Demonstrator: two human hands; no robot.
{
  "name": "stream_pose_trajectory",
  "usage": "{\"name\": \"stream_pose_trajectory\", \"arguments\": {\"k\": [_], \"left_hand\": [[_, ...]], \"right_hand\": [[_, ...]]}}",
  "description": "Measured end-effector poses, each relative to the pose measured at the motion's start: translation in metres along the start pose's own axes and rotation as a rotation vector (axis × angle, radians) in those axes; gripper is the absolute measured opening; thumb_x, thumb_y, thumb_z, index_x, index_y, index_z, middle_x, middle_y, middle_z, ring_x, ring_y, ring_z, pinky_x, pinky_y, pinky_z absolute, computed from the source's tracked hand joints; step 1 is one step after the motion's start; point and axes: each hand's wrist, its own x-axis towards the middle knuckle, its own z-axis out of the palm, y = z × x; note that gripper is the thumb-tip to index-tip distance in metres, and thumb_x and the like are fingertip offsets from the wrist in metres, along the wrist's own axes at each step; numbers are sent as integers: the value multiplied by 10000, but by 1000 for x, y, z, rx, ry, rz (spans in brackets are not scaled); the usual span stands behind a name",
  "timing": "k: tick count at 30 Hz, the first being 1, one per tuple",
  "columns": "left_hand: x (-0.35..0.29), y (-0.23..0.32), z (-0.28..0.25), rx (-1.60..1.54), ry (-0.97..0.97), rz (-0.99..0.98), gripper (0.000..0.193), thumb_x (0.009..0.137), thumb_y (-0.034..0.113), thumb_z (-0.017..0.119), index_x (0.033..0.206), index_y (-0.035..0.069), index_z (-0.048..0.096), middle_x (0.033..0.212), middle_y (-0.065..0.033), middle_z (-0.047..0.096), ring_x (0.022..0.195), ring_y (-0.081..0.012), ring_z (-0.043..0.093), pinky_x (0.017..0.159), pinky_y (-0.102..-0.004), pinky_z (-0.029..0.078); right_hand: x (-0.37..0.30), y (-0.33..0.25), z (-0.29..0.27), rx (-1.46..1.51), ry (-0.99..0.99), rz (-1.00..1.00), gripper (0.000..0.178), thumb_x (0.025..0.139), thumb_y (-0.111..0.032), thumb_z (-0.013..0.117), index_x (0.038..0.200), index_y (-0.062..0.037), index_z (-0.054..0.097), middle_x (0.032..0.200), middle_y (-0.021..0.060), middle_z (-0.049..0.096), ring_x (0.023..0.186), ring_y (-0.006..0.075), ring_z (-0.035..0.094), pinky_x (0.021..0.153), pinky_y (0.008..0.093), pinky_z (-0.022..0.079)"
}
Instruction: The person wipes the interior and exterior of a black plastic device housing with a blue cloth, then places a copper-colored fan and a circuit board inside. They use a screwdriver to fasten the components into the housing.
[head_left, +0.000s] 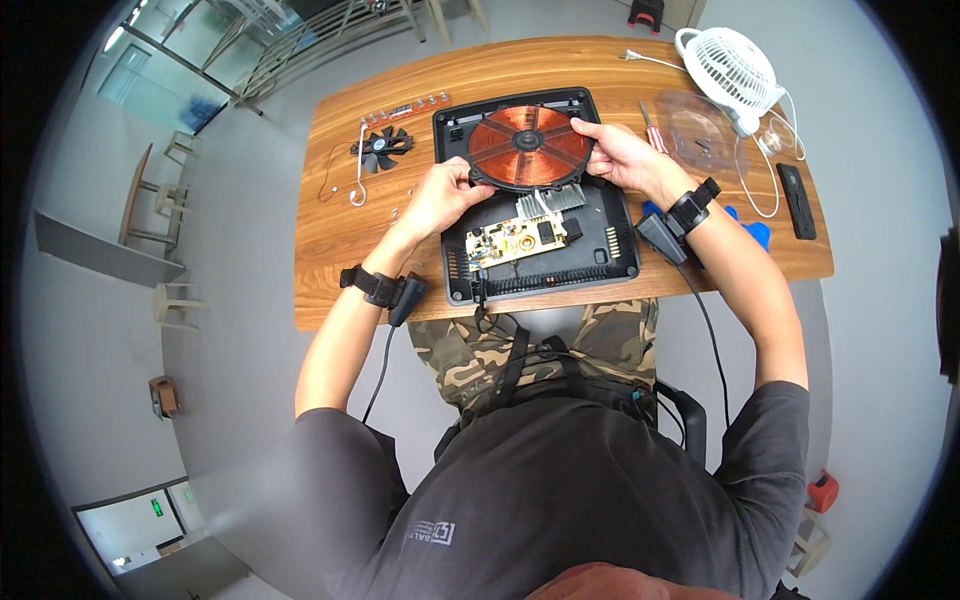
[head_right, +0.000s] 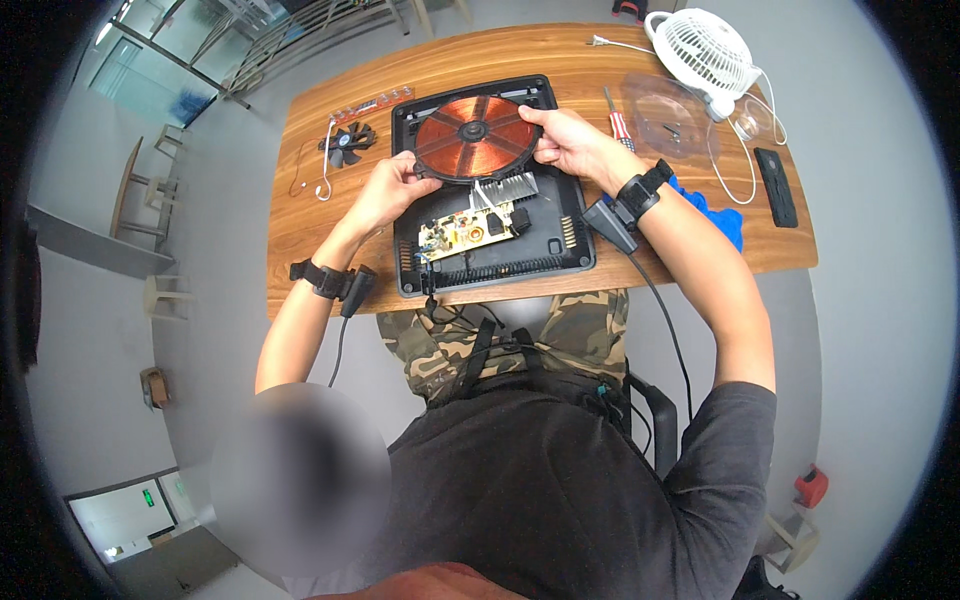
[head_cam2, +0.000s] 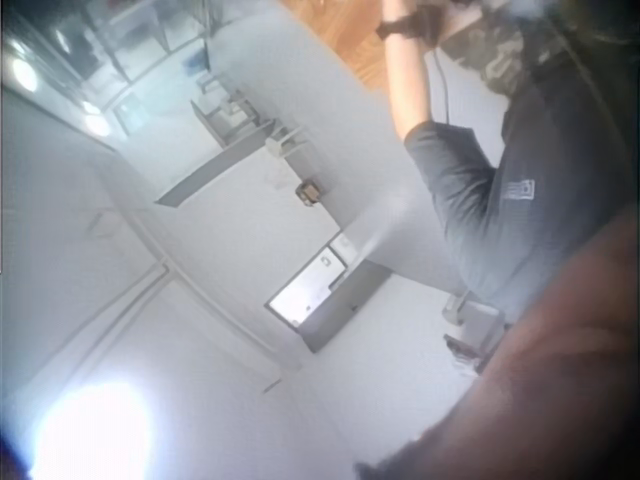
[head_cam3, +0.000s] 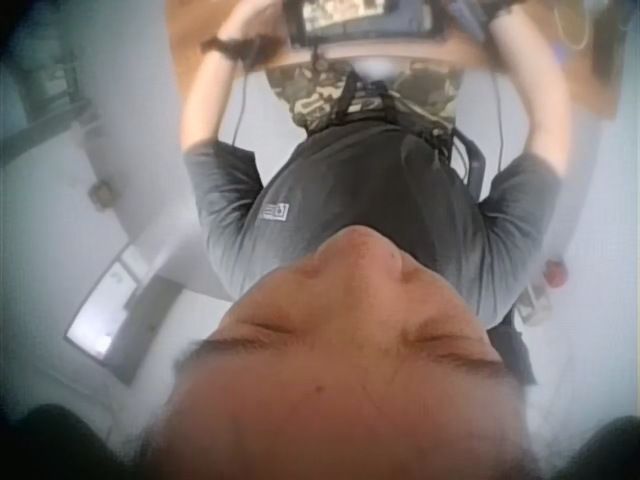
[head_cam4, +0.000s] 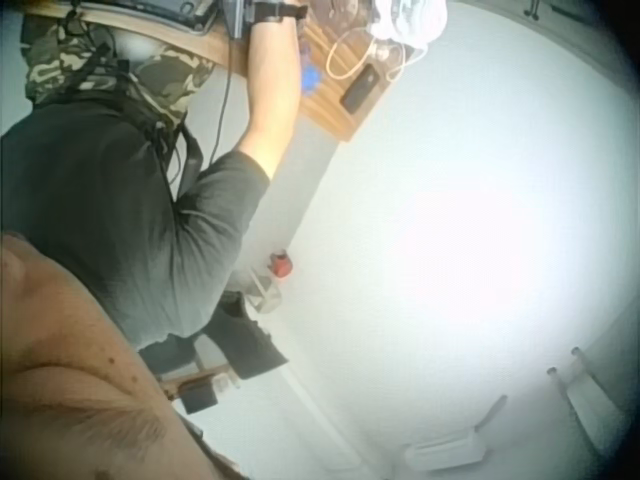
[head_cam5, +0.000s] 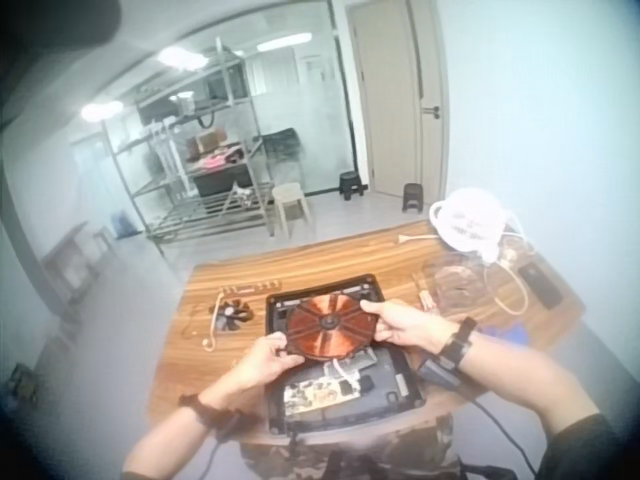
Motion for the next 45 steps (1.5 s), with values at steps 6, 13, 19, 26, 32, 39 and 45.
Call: {"name": "stream_pose_trajectory", "arguments": {"k": [6, 13, 19, 26, 32, 39, 45], "left_hand": [[-9, 6, 5, -179, -65, -202, 239, 863, 165, 831, 954, -43, 755, 767, -8, 714, 692, -24, 598, 643, -221, 514], [-15, 7, 10, -241, -196, -265, 270, 933, 186, 775, 1008, -68, 722, 908, -52, 750, 837, -54, 664, 753, -224, 547], [-14, -7, 6, -313, -291, -271, 278, 927, 151, 778, 1068, -77, 704, 994, -71, 749, 880, -81, 683, 803, -234, 563], [-15, -8, 3, -257, -272, -258, 255, 914, 146, 786, 1059, -58, 734, 966, -69, 758, 858, -78, 684, 796, -234, 558], [-16, -5, 7, -135, -217, -264, 236, 899, 164, 800, 1026, -31, 759, 921, -53, 763, 824, -71, 678, 760, -238, 549], [-18, 1, 3, 76, -237, -222, 215, 886, 208, 795, 960, 7, 777, 881, -106, 757, 806, -129, 700, 748, -314, 548], [-20, 9, -1, 219, -260, -152, 228, 904, 217, 757, 972, 0, 766, 895, -167, 754, 834, -228, 730, 774, -369, 545]], "right_hand": [[1, 3, 0, -49, 35, -13, 248, 1083, -269, 530, 913, -90, 512, 672, -47, 387, 486, 55, 248, 405, 220, 233], [1, 7, -1, -82, 51, -5, 276, 1073, -295, 559, 877, -107, 507, 657, -56, 376, 484, 56, 251, 410, 223, 232], [6, 12, -1, -102, 38, -17, 283, 1070, -303, 567, 868, -110, 520, 649, -61, 367, 487, 55, 251, 414, 224, 233], [9, 14, 1, -141, 33, -30, 297, 1077, -329, 548, 879, -107, 539, 649, -65, 351, 495, 59, 243, 422, 226, 227], [10, 14, -2, -230, 31, -43, 324, 1087, -346, 518, 928, -78, 607, 684, -56, 455, 522, 53, 297, 428, 219, 236], [6, 14, 4, -211, 29, -59, 329, 1079, -355, 539, 928, -70, 603, 669, -65, 415, 511, 50, 258, 437, 225, 226], [5, 14, 6, -238, 4, -76, 330, 1090, -353, 510, 963, -75, 634, 689, -66, 465, 531, 48, 289, 440, 226, 233]]}}
